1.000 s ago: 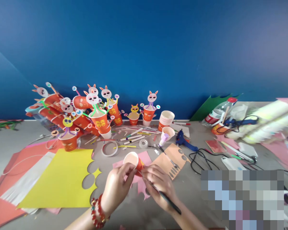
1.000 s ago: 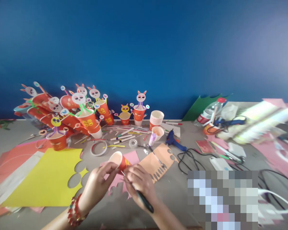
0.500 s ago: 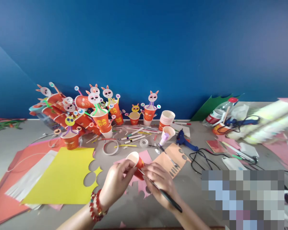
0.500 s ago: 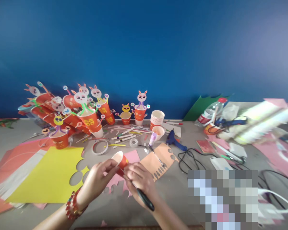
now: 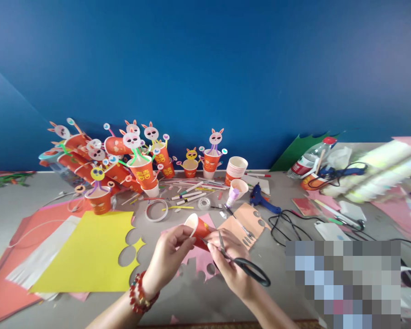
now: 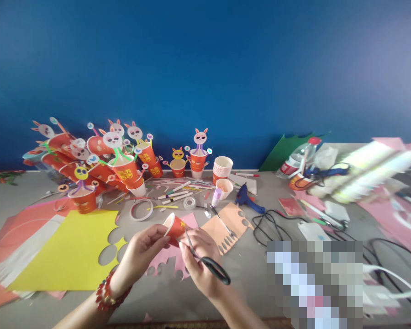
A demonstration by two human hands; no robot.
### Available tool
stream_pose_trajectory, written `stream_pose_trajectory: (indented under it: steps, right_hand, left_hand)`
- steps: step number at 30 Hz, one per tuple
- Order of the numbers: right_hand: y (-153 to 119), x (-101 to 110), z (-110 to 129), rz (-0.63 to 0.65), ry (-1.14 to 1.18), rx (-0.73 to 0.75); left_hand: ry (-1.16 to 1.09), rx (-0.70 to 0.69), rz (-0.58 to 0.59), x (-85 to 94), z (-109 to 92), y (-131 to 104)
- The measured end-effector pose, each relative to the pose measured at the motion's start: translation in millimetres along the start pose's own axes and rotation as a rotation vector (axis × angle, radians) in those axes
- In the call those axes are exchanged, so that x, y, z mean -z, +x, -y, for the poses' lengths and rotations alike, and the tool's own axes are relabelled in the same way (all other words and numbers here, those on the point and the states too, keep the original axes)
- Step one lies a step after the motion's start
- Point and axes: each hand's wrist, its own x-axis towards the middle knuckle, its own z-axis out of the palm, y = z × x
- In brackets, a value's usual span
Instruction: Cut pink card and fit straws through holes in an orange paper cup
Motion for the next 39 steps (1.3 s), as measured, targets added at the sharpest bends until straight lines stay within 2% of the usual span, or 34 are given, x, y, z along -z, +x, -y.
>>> stream_pose_trajectory:
  steps: [10,17,23,28,35,37,39]
  right_hand:
    - [-3.9,3.1,-11.4,0.078,-0.063,-0.012]
    - [-8.0,-0.8,-17.6,0.031,-0.164,-0.003]
    - [-5.0,-7.1,-16.6,0.010,-0.182,-0.033]
    - [-4.8,-11.2,-16.2,-0.006,-0.137,-0.075]
    - [-10.2,-18.8,-19.0,-0.044,0.049,-0.294]
    - [-9.8,-18.8,-19.4,-0.030,0.042,-0.269]
    - [-7.5,-16.2,-19.5,-0.001,-0.019,-0.171]
  left_hand:
    - [0.041,-0.005,-0.025,-1.1,6.6,1.4]
    - [0.064,-0.029,-0.057,-3.1,11.3,3.8]
    - [0.110,-0.061,-0.086,-6.1,6.5,3.0]
    - [0.270,-0.193,-0.138,-8.4,6.0,0.5]
    - [0.583,-0.573,-0.263,-9.6,14.3,-4.7]
    - [0.605,-0.571,-0.264,-8.6,13.6,-4.9]
    - [0.599,-0.497,-0.248,-6.6,10.5,-4.3]
